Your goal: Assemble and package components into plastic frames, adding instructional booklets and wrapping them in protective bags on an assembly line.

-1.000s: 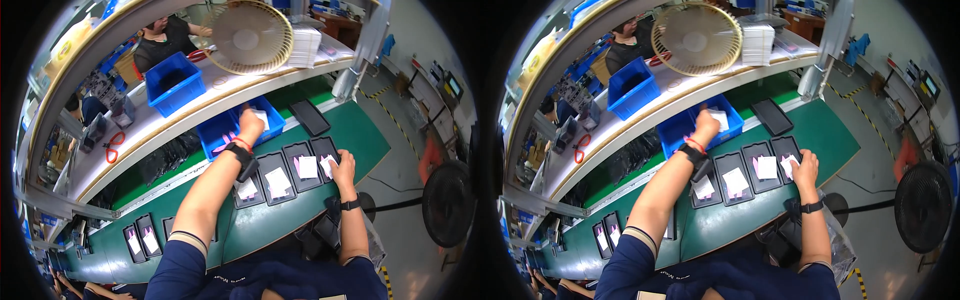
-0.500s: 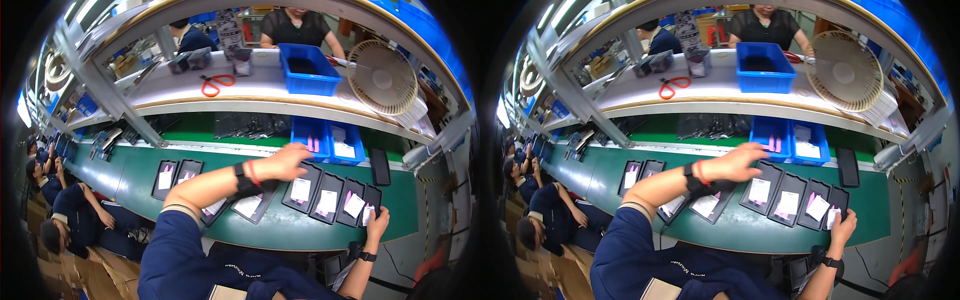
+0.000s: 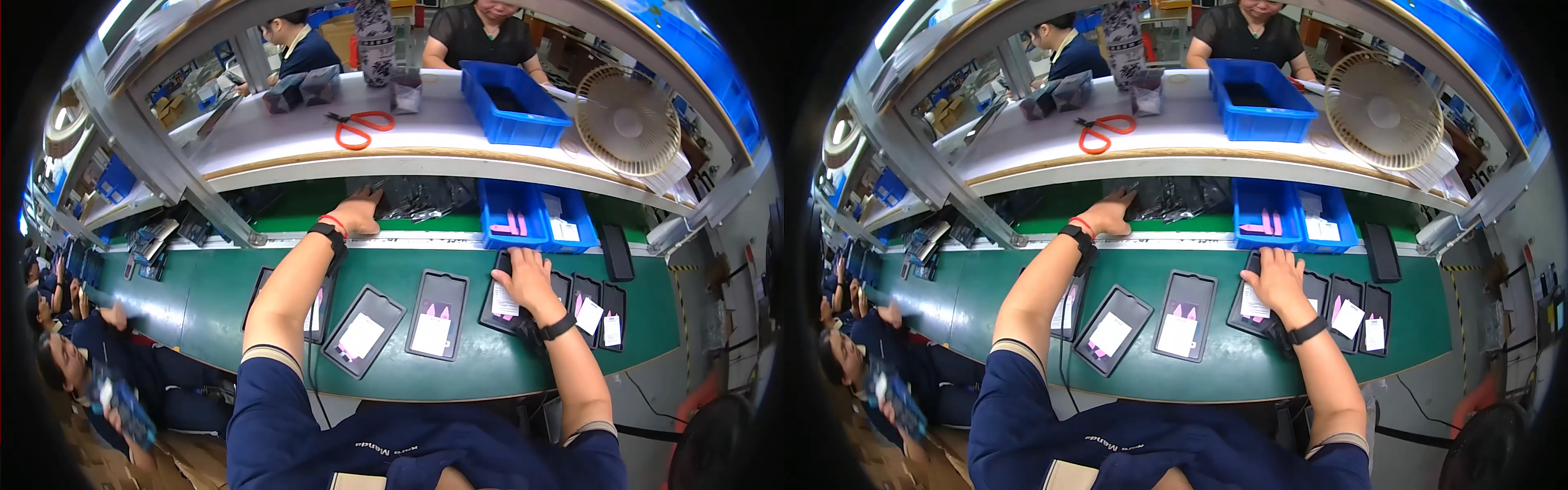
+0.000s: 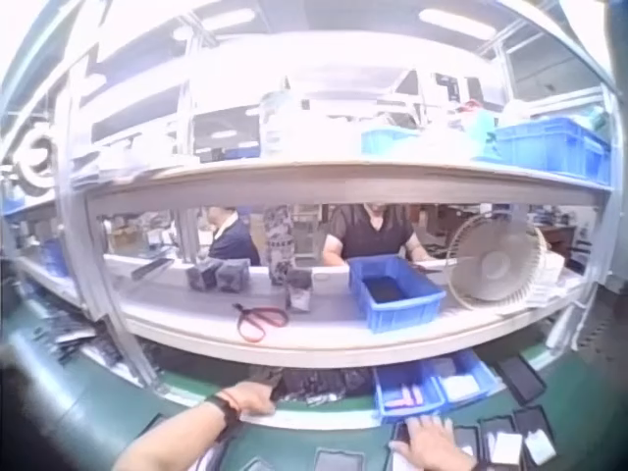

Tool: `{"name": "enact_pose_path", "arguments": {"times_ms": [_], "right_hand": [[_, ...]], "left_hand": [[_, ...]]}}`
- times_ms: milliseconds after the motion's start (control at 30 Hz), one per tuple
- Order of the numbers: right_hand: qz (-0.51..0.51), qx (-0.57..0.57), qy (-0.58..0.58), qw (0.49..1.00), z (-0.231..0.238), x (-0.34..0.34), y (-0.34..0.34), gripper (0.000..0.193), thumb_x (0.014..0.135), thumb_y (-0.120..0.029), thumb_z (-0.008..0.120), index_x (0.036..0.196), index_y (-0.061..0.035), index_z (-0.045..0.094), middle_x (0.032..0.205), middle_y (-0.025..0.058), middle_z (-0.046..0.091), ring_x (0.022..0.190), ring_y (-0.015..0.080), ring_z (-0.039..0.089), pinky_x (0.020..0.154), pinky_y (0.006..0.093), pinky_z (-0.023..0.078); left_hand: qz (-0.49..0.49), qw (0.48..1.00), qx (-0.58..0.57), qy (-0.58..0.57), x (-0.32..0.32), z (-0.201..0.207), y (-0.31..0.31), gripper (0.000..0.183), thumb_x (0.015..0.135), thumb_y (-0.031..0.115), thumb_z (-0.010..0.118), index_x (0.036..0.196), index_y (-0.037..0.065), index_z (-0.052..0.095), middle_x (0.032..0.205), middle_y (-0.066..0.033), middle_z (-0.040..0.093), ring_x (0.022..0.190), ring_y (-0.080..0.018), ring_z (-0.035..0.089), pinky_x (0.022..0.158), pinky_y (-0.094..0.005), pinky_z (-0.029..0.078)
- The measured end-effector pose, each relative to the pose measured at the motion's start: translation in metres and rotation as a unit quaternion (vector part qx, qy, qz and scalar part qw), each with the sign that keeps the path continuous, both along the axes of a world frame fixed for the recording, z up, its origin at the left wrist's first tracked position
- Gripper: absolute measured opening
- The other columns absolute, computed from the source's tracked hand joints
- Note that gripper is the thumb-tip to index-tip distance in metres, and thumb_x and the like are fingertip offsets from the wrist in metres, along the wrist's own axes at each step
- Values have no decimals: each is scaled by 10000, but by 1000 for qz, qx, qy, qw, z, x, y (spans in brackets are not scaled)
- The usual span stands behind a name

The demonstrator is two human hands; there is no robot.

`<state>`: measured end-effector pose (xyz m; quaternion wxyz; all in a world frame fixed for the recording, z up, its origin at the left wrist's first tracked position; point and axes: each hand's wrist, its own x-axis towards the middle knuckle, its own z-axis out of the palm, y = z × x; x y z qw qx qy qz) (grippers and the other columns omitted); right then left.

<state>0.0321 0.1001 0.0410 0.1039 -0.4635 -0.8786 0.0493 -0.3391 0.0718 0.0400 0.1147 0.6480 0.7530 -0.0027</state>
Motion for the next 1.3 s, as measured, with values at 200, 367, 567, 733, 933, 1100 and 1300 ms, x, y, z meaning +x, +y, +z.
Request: {"name": "enact_pose_path", "arguments": {"times_ms": [200,367,567,733,933,1100,1300], "right_hand": [[43,-74,-13,996,0,-5,-29,575,790,-405,640,1213,-52,476,1187,176,477,1126,361,430,936,568,319],[165,27,53,985,27,-42,-48,604,722,-266,719,1208,-9,468,1136,185,498,1095,362,451,948,481,343],[334,46,21,941,32,-164,-5,554,678,12,576,1219,-2,457,1246,206,462,1196,344,421,985,435,353],[284,-26,-153,946,21,-241,32,828,643,-52,608,1403,-109,286,1483,164,195,1388,303,144,1104,493,184],[304,-5,-172,937,4,-265,42,689,677,-59,576,1338,-128,397,1432,154,309,1355,314,232,1091,472,226],[366,-2,-160,917,8,-255,41,443,733,7,526,1172,-35,553,1114,181,581,1048,317,565,846,411,479],[468,234,89,848,15,-250,-117,171,676,-94,566,805,17,578,745,130,577,699,253,576,595,363,463]], "left_hand": [[-91,983,156,31,-21,-15,-10,495,727,-18,472,1221,14,497,1197,-216,534,1075,-355,533,891,-388,450],[-40,989,142,-6,-28,15,-33,364,779,-8,467,1132,31,547,1032,-198,611,942,-353,594,802,-413,483],[-158,957,235,67,-28,72,-150,504,683,-80,510,1165,62,560,1213,-128,569,1130,-304,532,895,-411,445],[-108,956,218,164,-56,49,-248,512,681,-49,531,1171,98,561,1203,-87,563,1172,-269,482,908,-427,415],[-37,995,85,22,-49,-4,-315,663,797,414,600,1335,76,408,1397,-148,383,1302,-343,334,1007,-517,319],[40,998,20,35,-31,-9,-319,958,762,666,516,1419,36,217,1484,-187,171,1372,-372,144,1048,-600,167],[177,983,-38,13,-1,-16,-312,1011,773,662,511,1422,-20,141,1492,-223,71,1381,-395,51,1041,-615,153]]}}
